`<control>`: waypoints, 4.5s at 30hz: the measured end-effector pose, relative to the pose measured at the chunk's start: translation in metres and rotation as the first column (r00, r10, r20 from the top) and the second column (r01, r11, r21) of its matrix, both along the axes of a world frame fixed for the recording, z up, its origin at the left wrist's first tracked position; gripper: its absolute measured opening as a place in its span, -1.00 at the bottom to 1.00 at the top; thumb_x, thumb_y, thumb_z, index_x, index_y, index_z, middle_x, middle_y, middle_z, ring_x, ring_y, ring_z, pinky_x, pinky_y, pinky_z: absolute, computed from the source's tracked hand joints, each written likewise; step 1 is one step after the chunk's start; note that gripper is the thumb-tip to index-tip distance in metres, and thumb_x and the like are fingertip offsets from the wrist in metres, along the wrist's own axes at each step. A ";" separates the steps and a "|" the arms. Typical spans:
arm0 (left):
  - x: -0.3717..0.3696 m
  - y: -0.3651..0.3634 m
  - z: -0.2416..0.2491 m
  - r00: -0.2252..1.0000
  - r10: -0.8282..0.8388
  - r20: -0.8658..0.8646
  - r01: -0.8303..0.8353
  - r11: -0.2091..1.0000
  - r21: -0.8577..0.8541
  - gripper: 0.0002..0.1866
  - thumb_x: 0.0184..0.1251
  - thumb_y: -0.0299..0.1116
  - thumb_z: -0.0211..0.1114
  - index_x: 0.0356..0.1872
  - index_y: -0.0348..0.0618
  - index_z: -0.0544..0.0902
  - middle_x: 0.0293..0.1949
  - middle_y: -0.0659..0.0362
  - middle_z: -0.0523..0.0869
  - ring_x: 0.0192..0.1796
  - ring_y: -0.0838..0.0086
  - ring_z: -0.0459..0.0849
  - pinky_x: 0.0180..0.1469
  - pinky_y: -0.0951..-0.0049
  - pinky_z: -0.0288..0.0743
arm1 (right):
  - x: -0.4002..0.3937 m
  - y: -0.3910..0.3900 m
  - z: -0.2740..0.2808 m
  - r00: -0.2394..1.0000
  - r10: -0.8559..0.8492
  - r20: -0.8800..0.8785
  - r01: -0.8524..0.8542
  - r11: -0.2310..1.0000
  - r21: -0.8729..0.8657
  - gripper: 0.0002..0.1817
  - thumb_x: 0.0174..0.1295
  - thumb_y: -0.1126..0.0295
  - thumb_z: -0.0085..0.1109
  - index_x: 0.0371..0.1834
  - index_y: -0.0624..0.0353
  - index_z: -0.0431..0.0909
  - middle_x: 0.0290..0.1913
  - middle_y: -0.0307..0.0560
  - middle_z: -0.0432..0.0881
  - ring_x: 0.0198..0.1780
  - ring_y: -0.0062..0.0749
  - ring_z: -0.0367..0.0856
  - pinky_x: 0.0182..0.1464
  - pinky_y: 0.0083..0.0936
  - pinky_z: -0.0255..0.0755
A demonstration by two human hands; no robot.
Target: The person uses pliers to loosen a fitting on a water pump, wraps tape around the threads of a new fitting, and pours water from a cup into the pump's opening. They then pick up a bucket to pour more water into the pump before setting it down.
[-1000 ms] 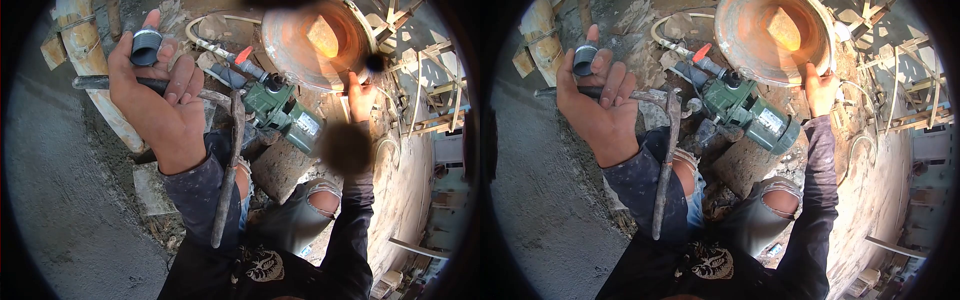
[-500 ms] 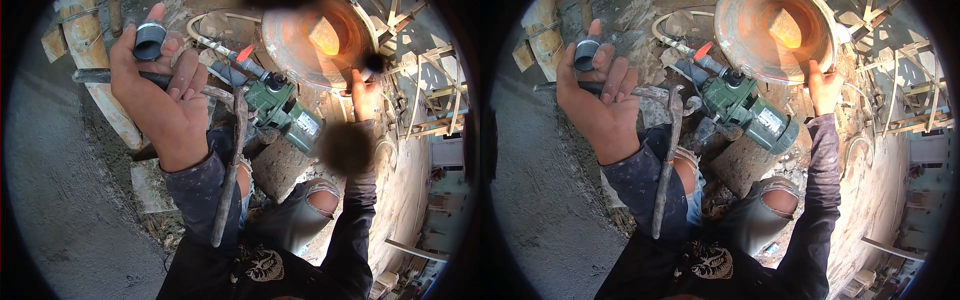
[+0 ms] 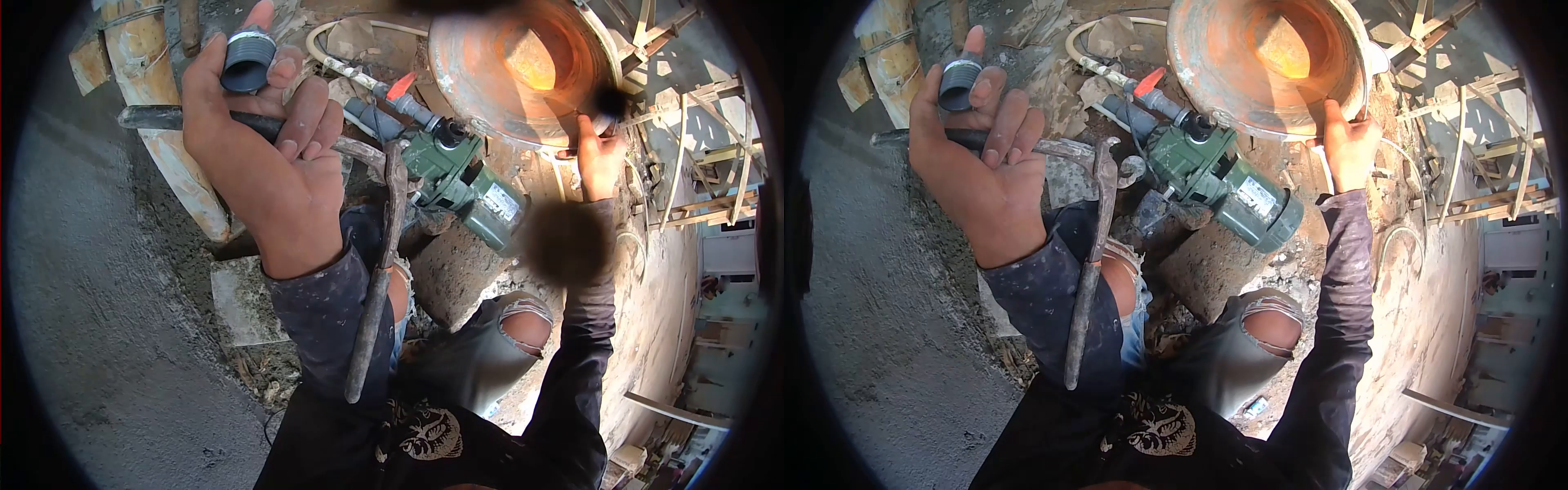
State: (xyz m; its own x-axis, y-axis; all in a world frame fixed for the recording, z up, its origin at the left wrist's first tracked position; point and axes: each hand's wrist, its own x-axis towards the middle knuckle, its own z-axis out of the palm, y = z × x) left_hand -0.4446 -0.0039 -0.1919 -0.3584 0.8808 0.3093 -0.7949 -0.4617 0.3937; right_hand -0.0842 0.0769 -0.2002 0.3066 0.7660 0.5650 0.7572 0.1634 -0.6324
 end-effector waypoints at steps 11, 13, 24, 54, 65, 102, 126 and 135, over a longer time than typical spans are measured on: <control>-0.002 -0.004 0.000 1.000 -0.002 0.000 0.002 1.000 0.029 -0.44 0.57 -0.15 -0.13 0.30 -0.51 0.38 -0.44 0.24 0.55 -0.73 0.69 0.12 -0.69 0.59 0.06 | -0.023 -0.014 0.015 0.997 0.049 -0.065 -0.047 0.999 0.025 -0.72 0.21 0.38 0.29 -0.36 0.49 0.60 -0.59 -0.06 0.62 -0.67 -0.48 0.58 -0.66 -0.47 0.49; 0.000 -0.003 -0.001 1.000 -0.002 0.008 0.002 1.000 0.028 -0.44 0.57 -0.15 -0.13 0.30 -0.51 0.39 -0.44 0.24 0.55 -0.73 0.69 0.12 -0.69 0.59 0.06 | -0.021 -0.014 0.016 0.999 0.011 -0.035 -0.013 0.999 -0.042 -0.74 0.21 0.41 0.27 -0.38 0.50 0.59 -0.60 -0.05 0.61 -0.70 -0.48 0.58 -0.67 -0.48 0.48; -0.002 -0.007 0.002 1.000 0.008 0.013 -0.008 1.000 0.022 -0.45 0.57 -0.15 -0.13 0.27 -0.50 0.41 -0.43 0.24 0.55 -0.73 0.69 0.13 -0.69 0.59 0.06 | -0.028 -0.022 0.024 0.996 0.044 -0.075 -0.043 0.999 0.013 -0.70 0.19 0.35 0.32 -0.40 0.49 0.60 -0.55 -0.10 0.64 -0.58 -0.54 0.53 -0.52 -0.48 0.45; -0.003 -0.011 0.005 0.999 0.006 0.038 -0.006 1.000 0.013 -0.46 0.57 -0.14 -0.11 0.26 -0.46 0.43 -0.45 0.26 0.53 -0.74 0.71 0.13 -0.71 0.60 0.05 | -0.028 -0.027 0.027 0.998 0.057 0.016 -0.058 0.994 0.097 -0.70 0.19 0.33 0.38 -0.29 0.45 0.65 -0.39 -0.05 0.72 -0.42 -0.53 0.61 -0.37 -0.47 0.49; -0.009 -0.016 0.007 0.999 -0.044 -0.016 0.045 0.996 0.071 -0.46 0.57 -0.13 -0.13 0.25 -0.46 0.44 -0.45 0.25 0.53 -0.75 0.71 0.13 -0.72 0.61 0.06 | -0.031 -0.037 0.030 0.993 0.083 0.084 -0.091 0.991 0.096 -0.69 0.22 0.36 0.35 -0.17 0.46 0.63 -0.35 -0.05 0.71 -0.41 -0.51 0.62 -0.41 -0.49 0.51; 0.047 0.033 -0.004 0.996 -0.075 -0.038 0.069 0.989 -0.129 -0.46 0.59 -0.10 -0.07 0.35 -0.33 0.36 -0.46 0.29 0.45 -0.76 0.71 0.07 -0.73 0.57 0.06 | 0.436 -0.257 -0.067 0.372 -0.128 0.919 0.842 0.463 -0.276 -0.42 0.36 0.43 -0.05 0.47 -0.23 0.29 0.20 0.16 0.59 -0.22 0.15 0.72 -0.20 0.02 0.60; 0.137 0.083 -0.055 0.203 -0.386 -0.900 -0.528 0.731 -0.433 -0.66 0.29 -0.33 0.44 0.01 -0.20 0.60 -0.10 0.11 0.72 -0.07 0.40 0.68 0.02 0.38 0.52 | 0.148 -0.552 0.062 0.417 -0.907 0.067 0.288 0.062 -0.956 -0.50 0.18 0.35 0.10 0.10 0.54 0.44 -0.50 0.12 0.54 -0.74 -0.17 0.54 -0.82 -0.37 0.51; 0.145 0.097 -0.061 0.145 -0.466 -0.873 -0.463 0.747 -0.476 -0.64 0.18 -0.35 0.53 -0.03 -0.22 0.66 -0.14 0.16 0.74 -0.08 0.46 0.67 -0.03 0.39 0.53 | 0.038 -0.599 0.179 0.653 -0.647 0.392 0.324 -0.230 -0.918 -0.43 -0.04 0.51 0.00 0.14 0.43 0.52 -0.17 0.32 0.70 -0.11 0.20 0.68 0.05 -0.02 0.43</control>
State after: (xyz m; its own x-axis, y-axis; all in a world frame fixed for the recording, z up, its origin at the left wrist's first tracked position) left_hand -0.2991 0.0927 -0.2527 -0.1898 0.9718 -0.1399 0.4428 0.2119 0.8712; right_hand -0.0457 -0.5225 -0.0215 0.8349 0.0360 -0.5493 0.1147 -0.9873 0.1096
